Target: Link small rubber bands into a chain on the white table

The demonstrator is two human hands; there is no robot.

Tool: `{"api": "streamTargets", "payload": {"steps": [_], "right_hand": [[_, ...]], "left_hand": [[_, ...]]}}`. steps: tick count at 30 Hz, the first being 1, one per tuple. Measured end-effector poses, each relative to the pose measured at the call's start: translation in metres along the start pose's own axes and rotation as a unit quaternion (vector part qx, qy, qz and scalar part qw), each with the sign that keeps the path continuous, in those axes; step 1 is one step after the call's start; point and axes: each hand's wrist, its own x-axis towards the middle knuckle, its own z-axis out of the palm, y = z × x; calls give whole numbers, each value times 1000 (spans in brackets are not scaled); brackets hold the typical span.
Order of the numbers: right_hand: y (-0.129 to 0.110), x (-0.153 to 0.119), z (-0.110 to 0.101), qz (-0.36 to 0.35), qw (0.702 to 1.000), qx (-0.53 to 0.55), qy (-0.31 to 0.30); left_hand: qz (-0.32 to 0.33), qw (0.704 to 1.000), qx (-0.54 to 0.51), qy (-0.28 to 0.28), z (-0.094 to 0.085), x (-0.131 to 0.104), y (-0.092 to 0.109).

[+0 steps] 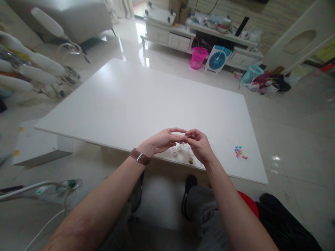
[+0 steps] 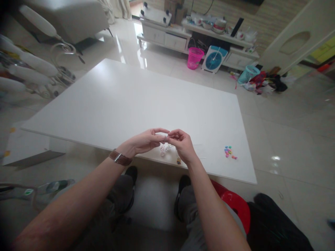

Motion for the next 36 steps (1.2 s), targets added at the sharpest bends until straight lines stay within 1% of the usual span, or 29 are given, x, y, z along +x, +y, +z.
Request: {"api": "streamTargets", "payload": {"steps": [6,13,17,20,24,29,36], "right_hand": [[4,2,-4,-8,1000,4,20],[8,2,-8,-25,999,-32,12],[9,4,-6,-25,999,-39,26],[11,5,-6,-19,999,-30,25],[12,4,-5,-4,999,-41,16],[11,3,-4,18,997,-70,26],[13,6,-4,-7,994,-95,62]], "left_hand": [[25,999,1,36,3,2,-1],[45,996,54,62,0,3,-1],[69,994,69,51,0,3,-2],[88,991,88,43,0,1,-3],[99,986,120,56,-1,-2,-3],[105,979,161,70,-3,-3,-2],[106,970,199,89,0,1,-2]]}}
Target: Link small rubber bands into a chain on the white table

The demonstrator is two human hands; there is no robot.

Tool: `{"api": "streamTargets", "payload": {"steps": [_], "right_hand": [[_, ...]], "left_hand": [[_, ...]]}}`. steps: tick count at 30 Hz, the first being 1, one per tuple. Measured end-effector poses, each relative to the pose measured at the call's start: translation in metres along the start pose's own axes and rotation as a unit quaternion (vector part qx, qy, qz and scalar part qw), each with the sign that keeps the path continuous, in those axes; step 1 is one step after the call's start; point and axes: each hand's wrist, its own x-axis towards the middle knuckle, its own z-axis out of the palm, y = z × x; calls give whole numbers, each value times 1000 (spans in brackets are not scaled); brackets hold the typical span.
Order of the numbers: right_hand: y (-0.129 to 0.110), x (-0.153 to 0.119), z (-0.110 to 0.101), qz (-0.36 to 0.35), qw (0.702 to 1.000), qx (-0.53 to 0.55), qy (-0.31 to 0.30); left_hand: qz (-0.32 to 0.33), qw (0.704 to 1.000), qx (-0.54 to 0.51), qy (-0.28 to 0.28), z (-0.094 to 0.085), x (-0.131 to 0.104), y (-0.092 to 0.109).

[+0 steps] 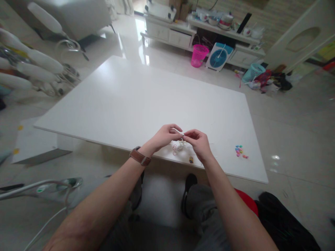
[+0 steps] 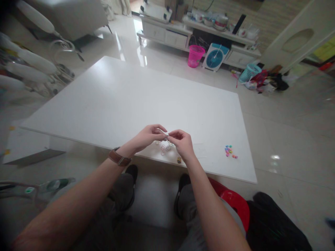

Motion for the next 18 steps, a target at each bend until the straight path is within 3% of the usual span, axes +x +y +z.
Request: {"api": "streamTargets", "payload": {"steps": [9,18], "right_hand": [[0,-3,3,-58,995,-77,29],[0,-4,4,-64,995,-67,22]], "left_hand": [[10,999,38,34,1,1,-4],[-5,999,-31,7,-2,-1,-4]]}}
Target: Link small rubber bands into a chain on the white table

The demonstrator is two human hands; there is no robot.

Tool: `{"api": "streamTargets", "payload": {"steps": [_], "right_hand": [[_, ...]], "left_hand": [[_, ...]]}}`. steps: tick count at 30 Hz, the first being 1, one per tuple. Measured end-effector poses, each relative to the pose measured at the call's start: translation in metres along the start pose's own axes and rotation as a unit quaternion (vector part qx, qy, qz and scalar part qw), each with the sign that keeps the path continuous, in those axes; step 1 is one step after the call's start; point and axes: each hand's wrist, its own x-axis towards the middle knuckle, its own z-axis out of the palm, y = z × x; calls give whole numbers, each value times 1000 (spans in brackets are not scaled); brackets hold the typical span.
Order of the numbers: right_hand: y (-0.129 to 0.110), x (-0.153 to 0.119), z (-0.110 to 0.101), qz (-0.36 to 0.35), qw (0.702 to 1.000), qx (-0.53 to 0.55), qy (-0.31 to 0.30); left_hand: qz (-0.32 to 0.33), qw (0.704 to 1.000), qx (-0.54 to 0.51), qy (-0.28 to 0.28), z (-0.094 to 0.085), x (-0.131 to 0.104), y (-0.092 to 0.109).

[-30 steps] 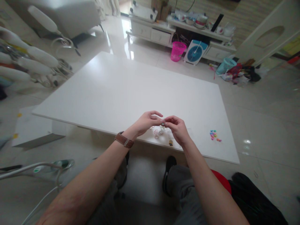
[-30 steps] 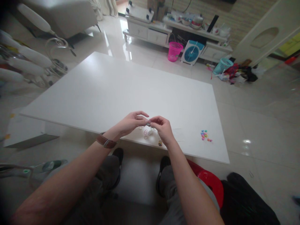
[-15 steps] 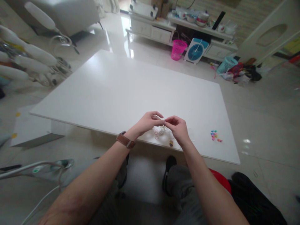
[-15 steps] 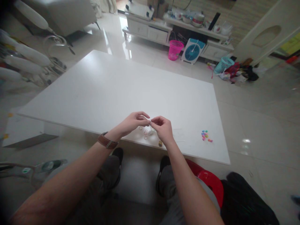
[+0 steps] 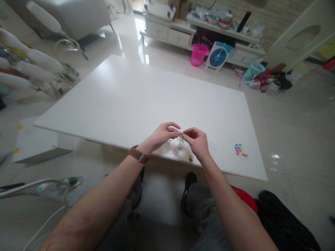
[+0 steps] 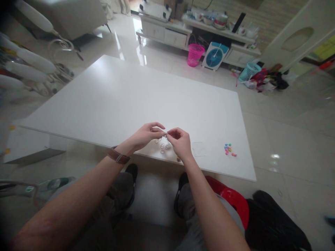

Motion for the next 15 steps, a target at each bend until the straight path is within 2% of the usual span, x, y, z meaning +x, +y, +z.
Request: {"api": "streamTargets", "payload": {"steps": [7,15], "right_hand": [[0,3,-1,-6,1000,7,7],[2,2,-1,-15,1000,-9,4]], "left_hand": [[1,999,-9,-36,4,2,1],[17,1000,25,6,3,5,-3]]}}
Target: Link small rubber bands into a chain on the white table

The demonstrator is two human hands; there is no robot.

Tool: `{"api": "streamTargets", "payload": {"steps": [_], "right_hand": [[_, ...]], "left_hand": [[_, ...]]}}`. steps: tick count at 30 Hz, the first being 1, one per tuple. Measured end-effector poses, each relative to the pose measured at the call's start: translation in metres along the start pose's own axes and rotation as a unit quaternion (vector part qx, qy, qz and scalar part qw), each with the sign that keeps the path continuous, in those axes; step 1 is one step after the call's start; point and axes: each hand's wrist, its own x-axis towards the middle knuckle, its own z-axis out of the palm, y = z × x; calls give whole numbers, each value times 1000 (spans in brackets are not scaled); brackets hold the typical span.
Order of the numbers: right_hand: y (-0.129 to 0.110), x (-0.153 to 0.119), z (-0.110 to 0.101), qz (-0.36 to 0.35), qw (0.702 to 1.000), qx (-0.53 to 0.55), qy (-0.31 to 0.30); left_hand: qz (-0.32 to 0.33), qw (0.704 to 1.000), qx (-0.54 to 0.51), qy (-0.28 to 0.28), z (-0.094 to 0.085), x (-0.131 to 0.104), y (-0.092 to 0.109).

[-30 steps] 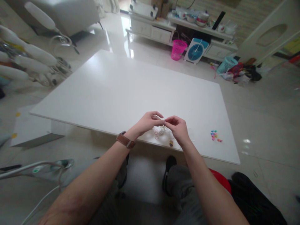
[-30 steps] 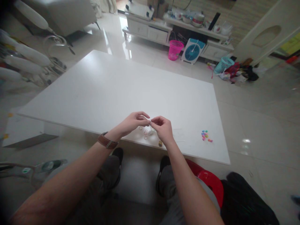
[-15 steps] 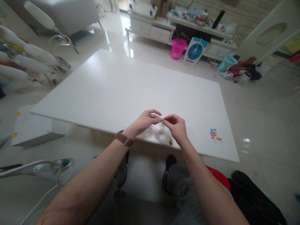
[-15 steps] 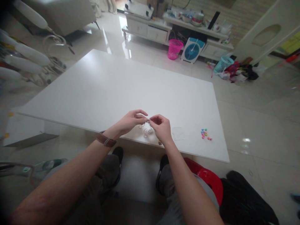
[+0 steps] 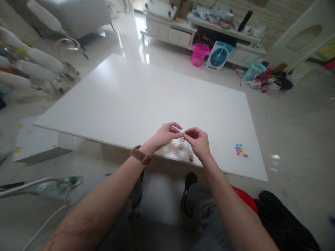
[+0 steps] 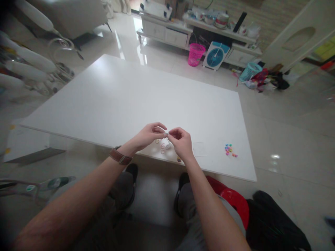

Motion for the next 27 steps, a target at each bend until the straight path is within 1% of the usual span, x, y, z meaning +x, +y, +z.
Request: {"api": "streamTargets", "payload": {"steps": [3,6,8,9,10,11,12,14,15,17,20,27], "right_hand": [[0,0,1,1,1000,-7,4],[0,1,-2,0,1000,-12,-7],[1,3,-6,-5,999,-51,-18],[2,3,-9,-13,995,-98,-26],[4,4,-12,-27,985,-165,-38],[6,4,-15,-45,967,-245,-54],[9,4,-17,-63,939,-329,-75],[16,1,-18,-84,874,-466,-113],[19,0,-18,-85,846,-512,-124],[24,-3,-14,-79,808,-568,-136],[28,-6,-8,-74,779,-606,-144],[29,-5,-4,-36,753,-636,-166]], "left_hand": [[0,1000,-5,-2,0,-2,2],[-1,1000,-14,-3,0,-3,3],[-2,1000,-20,9,-1,-3,3],[-3,1000,-24,20,-1,-2,3],[-4,999,-27,30,-1,-1,2],[-6,999,-33,39,-1,0,2],[-8,998,-40,46,-1,1,2],[-14,997,-60,52,-1,3,1],[-18,996,-72,53,0,3,2],[-24,994,-94,55,0,4,2],[-29,991,-116,64,0,3,3],[-36,986,-140,83,-2,2,5]]}}
